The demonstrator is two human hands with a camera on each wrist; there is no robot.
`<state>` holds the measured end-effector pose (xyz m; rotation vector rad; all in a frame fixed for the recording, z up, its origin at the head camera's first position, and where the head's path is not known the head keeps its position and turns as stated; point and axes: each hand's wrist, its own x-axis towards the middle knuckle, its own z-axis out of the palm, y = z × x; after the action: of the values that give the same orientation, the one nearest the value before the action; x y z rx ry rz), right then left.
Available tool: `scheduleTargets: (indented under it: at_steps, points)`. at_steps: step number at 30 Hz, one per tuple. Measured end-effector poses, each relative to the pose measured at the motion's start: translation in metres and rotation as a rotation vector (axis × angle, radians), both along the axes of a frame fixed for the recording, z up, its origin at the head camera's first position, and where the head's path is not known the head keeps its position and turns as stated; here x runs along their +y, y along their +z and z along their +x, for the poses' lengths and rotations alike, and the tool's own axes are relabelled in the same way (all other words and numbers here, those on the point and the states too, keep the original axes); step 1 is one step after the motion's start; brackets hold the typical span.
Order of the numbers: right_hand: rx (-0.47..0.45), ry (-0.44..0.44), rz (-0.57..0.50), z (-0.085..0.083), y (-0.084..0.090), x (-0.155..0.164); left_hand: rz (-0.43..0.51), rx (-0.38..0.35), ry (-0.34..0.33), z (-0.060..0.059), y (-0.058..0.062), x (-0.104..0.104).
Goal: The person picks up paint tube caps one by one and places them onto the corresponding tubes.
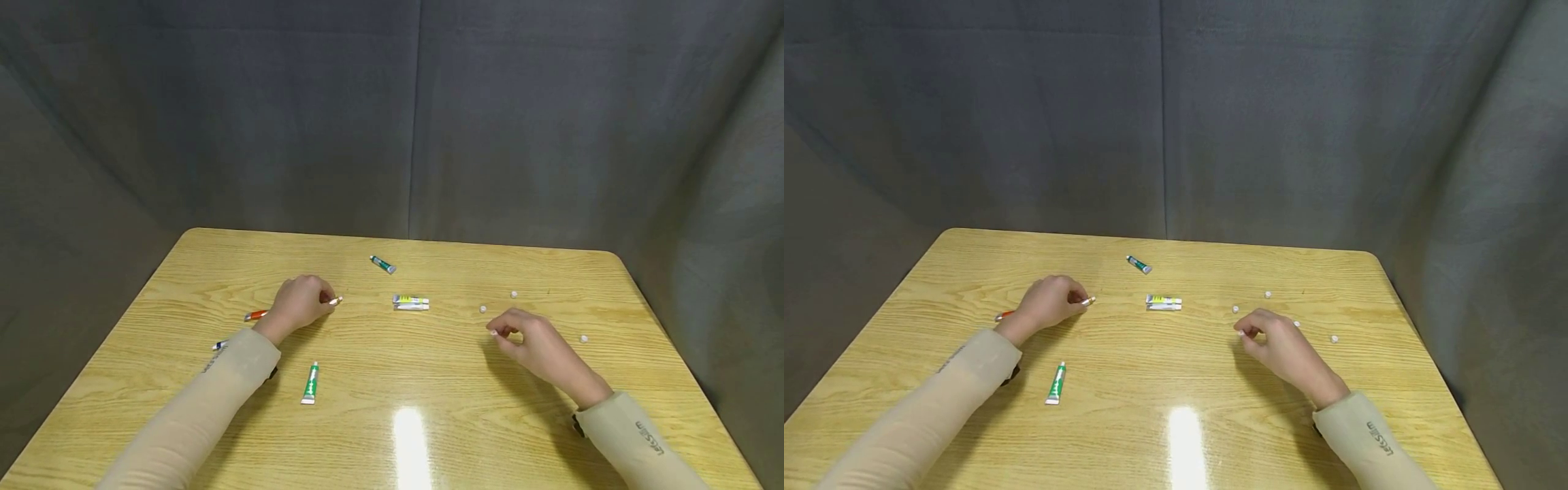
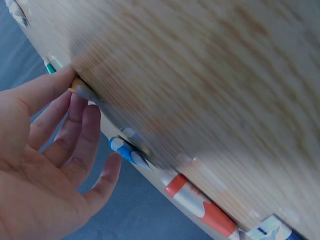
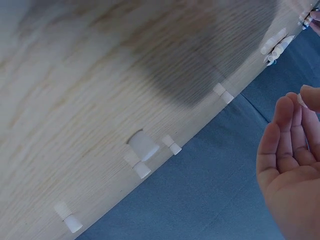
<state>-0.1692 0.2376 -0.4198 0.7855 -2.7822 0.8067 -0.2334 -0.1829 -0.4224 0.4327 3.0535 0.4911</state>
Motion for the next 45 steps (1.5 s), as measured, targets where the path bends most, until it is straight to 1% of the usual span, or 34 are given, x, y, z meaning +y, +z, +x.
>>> scheduleTargets:
  at_steps: [9, 15, 19, 25, 30, 34, 41, 45]
  points:
    - [-0.03, -0.043, -0.001, 0.001, 0.005, 0.0, 0.017, 0.002, -0.019, 0.003, 0.002, 0.006]
    - [-0.033, -0.054, -0.001, 0.002, 0.007, 0.0, 0.047, 0.022, -0.032, 0.007, 0.008, 0.009]
    - [-0.025, -0.048, -0.002, 0.001, 0.007, -0.001, 0.062, 0.043, -0.052, 0.009, 0.011, 0.012]
    - [-0.007, -0.036, -0.019, 0.001, 0.007, -0.004, 0.07, 0.106, -0.09, 0.013, 0.017, 0.021]
    - [0.039, -0.025, -0.05, 0.0, 0.008, -0.01, 0.08, 0.13, -0.113, 0.019, 0.021, 0.03]
    - [0.064, -0.009, -0.085, -0.001, 0.008, -0.018, 0.106, 0.16, -0.143, 0.025, 0.023, 0.039]
    - [0.064, 0.025, -0.133, 0.001, 0.009, -0.034, 0.124, 0.215, -0.211, 0.035, 0.025, 0.057]
    - [0.06, 0.032, -0.148, 0.003, 0.01, -0.042, 0.135, 0.232, -0.25, 0.042, 0.03, 0.069]
